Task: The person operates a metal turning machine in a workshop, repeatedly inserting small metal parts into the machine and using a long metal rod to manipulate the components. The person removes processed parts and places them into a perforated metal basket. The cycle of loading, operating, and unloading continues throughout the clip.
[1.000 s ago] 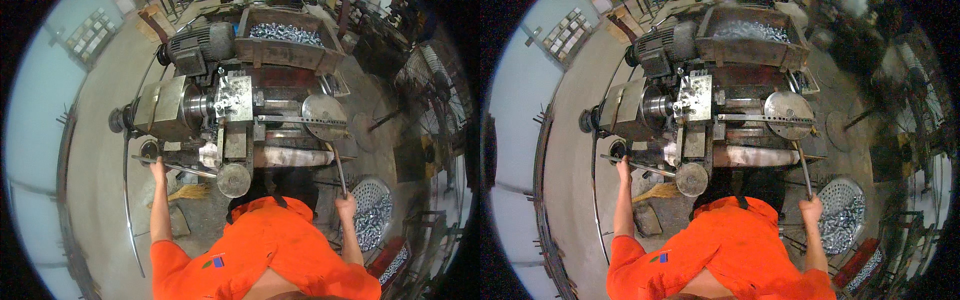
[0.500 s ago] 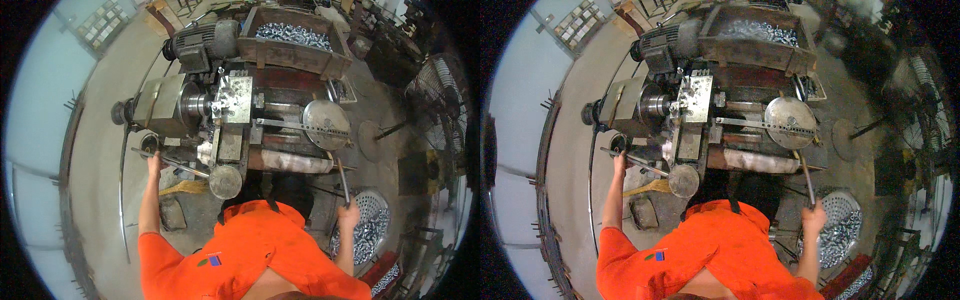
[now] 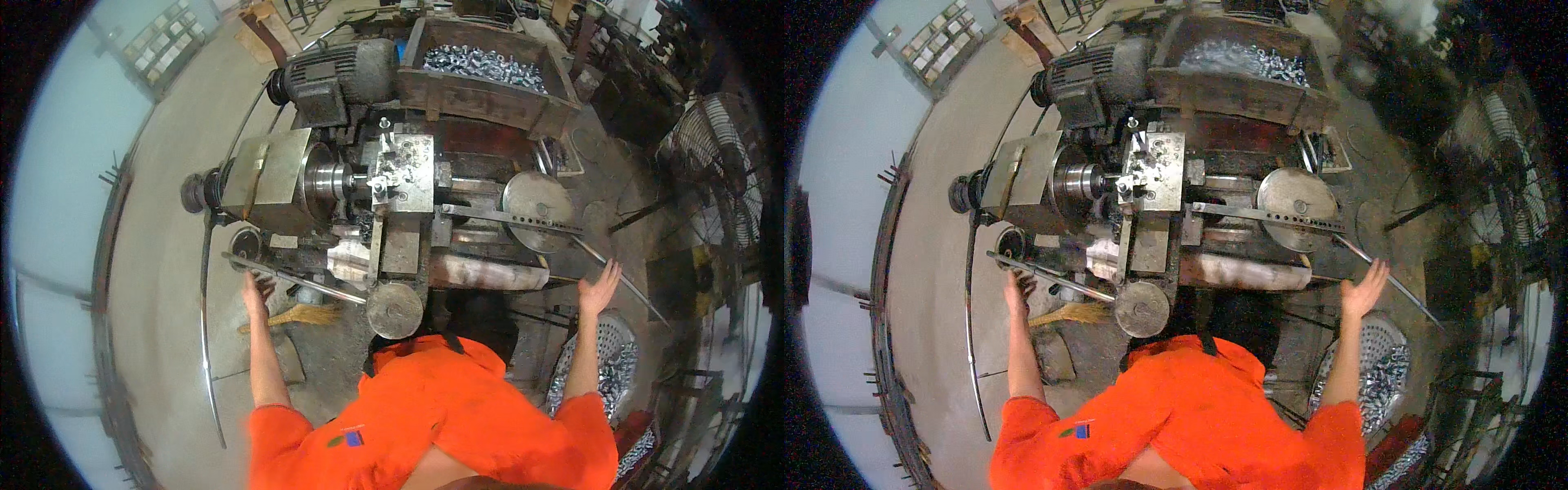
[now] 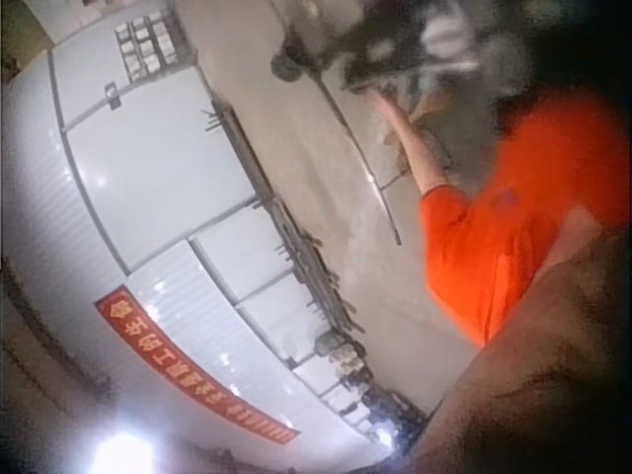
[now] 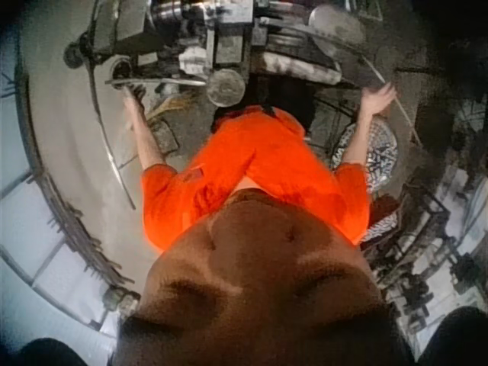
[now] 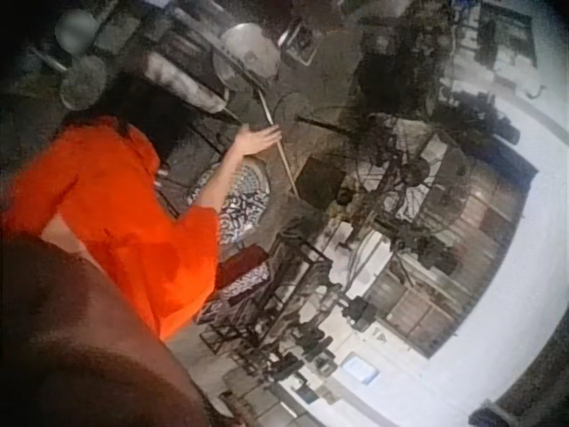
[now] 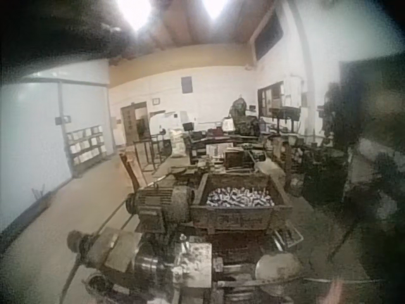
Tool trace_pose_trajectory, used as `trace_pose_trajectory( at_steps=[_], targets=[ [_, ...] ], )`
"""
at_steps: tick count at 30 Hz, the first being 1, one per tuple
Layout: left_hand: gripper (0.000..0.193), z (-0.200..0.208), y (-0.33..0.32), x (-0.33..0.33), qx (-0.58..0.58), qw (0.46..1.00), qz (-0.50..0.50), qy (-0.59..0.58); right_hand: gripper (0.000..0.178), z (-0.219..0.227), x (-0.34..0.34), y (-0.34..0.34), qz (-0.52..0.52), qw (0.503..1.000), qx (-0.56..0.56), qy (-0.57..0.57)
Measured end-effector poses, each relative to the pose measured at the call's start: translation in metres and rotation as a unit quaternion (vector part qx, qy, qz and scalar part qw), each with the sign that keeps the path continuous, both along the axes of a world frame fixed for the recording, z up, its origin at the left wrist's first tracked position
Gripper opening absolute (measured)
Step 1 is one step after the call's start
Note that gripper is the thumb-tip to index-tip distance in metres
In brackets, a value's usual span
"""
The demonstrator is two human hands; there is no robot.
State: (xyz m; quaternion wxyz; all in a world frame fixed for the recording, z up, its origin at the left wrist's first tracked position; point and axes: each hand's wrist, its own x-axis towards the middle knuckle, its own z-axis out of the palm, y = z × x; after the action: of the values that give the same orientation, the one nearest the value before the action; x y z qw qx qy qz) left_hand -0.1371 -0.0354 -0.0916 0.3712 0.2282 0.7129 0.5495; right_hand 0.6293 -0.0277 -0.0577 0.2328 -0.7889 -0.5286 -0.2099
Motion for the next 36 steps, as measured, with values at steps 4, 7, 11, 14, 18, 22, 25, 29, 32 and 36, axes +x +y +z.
trace_pose_trajectory(
  at_steps=[4, 7, 11, 14, 18, 22, 25, 29, 32, 36],
  targets=[
    [0.045, -0.050, -0.003, 0.008, -0.228, 0.814, -0.243, 0.476, 0.069, -0.026, -0.054, -0.048, 0.102, 0.977, -0.073, 0.175],
    [0.047, -0.037, 0.007, 0.038, -0.253, 0.673, -0.383, 0.580, 0.051, -0.058, -0.067, -0.070, 0.097, 0.962, -0.130, 0.219],
    [0.043, -0.066, 0.010, 0.033, -0.276, 0.603, -0.345, 0.664, 0.038, -0.042, -0.092, -0.071, 0.128, 0.926, -0.191, 0.298],
    [0.041, -0.124, -0.003, 0.053, -0.251, 0.712, -0.151, 0.638, 0.036, -0.039, -0.103, -0.074, 0.171, 0.927, -0.180, 0.281],
    [0.037, -0.209, -0.007, 0.029, -0.204, 0.682, -0.100, 0.695, 0.033, -0.027, -0.116, -0.070, 0.174, 0.914, -0.187, 0.316],
    [0.037, -0.095, 0.007, 0.034, -0.295, 0.662, -0.359, 0.587, 0.031, -0.015, -0.104, -0.053, 0.167, 0.915, -0.169, 0.326],
    [0.035, -0.104, -0.005, 0.022, -0.259, 0.698, -0.364, 0.560, 0.031, 0.062, -0.121, -0.017, 0.209, 0.909, -0.154, 0.325],
    [0.036, -0.108, -0.015, 0.049, -0.272, 0.800, -0.214, 0.490, 0.030, 0.109, -0.161, 0.048, 0.339, 0.909, -0.072, 0.233],
    [0.036, -0.134, -0.037, 0.001, -0.300, 0.826, -0.288, 0.380, 0.033, 0.163, -0.238, 0.097, 0.492, 0.838, -0.073, 0.224],
    [0.032, 0.009, -0.022, 0.007, -0.196, 0.877, -0.269, 0.346, 0.032, 0.161, -0.339, 0.161, 0.632, 0.765, -0.014, 0.126]
  ],
)
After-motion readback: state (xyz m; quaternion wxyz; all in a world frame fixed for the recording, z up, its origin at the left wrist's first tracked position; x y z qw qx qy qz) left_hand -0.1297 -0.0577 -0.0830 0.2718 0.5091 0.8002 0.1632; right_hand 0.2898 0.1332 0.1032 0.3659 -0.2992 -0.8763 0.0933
